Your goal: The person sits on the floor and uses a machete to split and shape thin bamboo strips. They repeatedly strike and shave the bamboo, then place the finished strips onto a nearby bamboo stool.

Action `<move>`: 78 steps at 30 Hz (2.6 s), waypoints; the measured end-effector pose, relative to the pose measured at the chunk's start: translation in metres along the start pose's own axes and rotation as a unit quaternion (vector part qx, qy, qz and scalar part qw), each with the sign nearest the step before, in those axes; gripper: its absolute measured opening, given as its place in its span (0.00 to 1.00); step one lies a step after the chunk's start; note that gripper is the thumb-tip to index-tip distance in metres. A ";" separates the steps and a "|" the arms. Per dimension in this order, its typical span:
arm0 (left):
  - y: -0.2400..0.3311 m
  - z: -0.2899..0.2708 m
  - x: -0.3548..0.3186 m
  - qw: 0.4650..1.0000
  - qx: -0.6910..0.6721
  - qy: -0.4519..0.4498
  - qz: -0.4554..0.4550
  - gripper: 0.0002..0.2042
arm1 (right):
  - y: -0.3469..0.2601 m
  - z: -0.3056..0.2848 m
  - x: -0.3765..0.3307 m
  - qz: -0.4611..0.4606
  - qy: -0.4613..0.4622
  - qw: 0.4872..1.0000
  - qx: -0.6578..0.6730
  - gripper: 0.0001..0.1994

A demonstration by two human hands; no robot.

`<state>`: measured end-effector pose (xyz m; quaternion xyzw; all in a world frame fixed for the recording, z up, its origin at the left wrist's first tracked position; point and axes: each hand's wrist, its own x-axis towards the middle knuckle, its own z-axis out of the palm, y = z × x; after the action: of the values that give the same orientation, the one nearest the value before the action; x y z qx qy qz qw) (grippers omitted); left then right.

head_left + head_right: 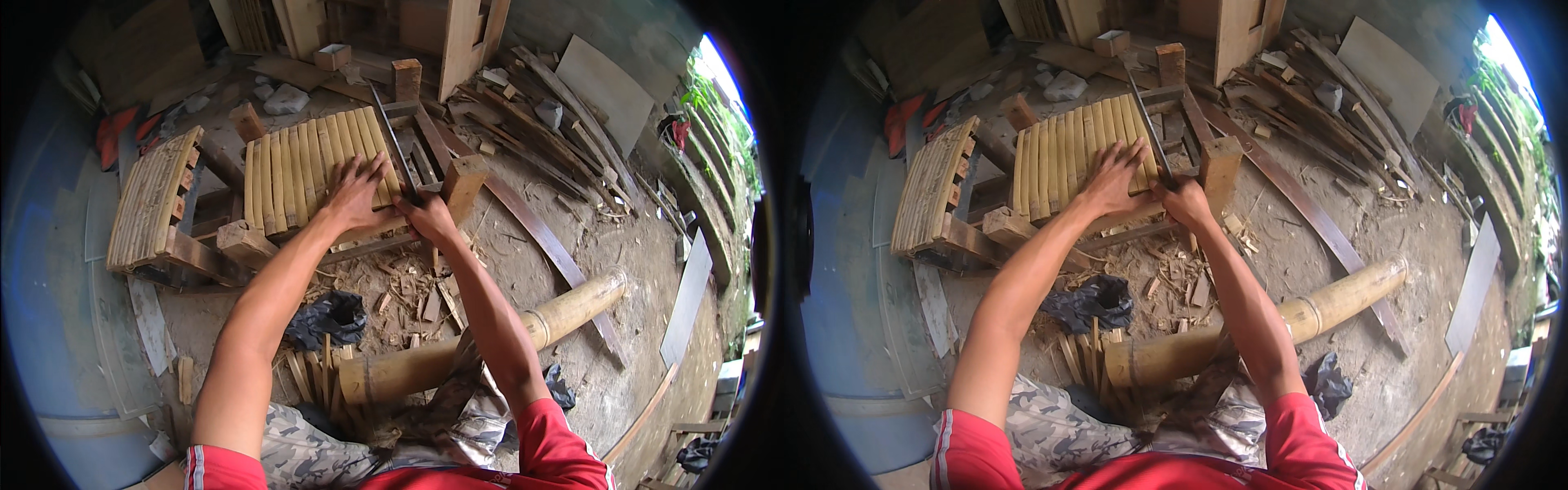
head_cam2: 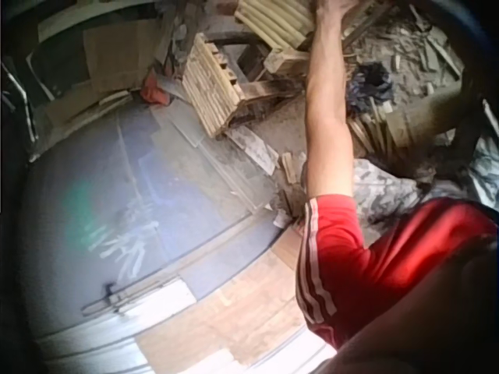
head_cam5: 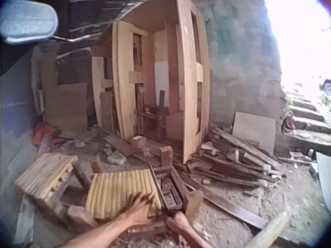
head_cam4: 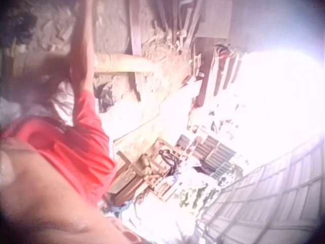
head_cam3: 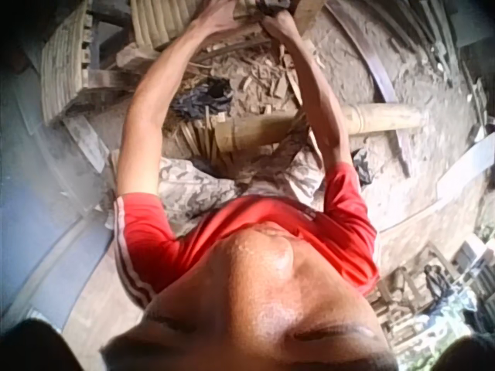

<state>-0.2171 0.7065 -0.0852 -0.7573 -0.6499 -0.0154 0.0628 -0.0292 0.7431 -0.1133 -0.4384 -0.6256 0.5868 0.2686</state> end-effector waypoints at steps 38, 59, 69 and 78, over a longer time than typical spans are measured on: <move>-0.011 0.019 0.091 0.975 -0.108 -0.018 -0.195 0.35 | 0.045 -0.032 -0.086 -0.095 0.147 0.983 -0.063 0.24; 0.003 0.001 0.056 0.981 -0.074 -0.069 -0.165 0.30 | 0.050 -0.025 -0.083 -0.089 0.146 0.981 -0.094 0.23; 0.013 0.003 0.019 0.999 -0.032 -0.016 0.007 0.49 | 0.059 -0.022 -0.084 -0.084 0.143 0.983 -0.080 0.24; 0.018 -0.002 0.021 0.999 0.001 -0.041 -0.009 0.49 | 0.052 -0.021 -0.089 -0.070 0.137 0.983 -0.095 0.23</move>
<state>-0.1958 0.7244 -0.0824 -0.7514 -0.6586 0.0154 0.0370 0.0427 0.6730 -0.1439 -0.4937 -0.6650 0.4383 0.3493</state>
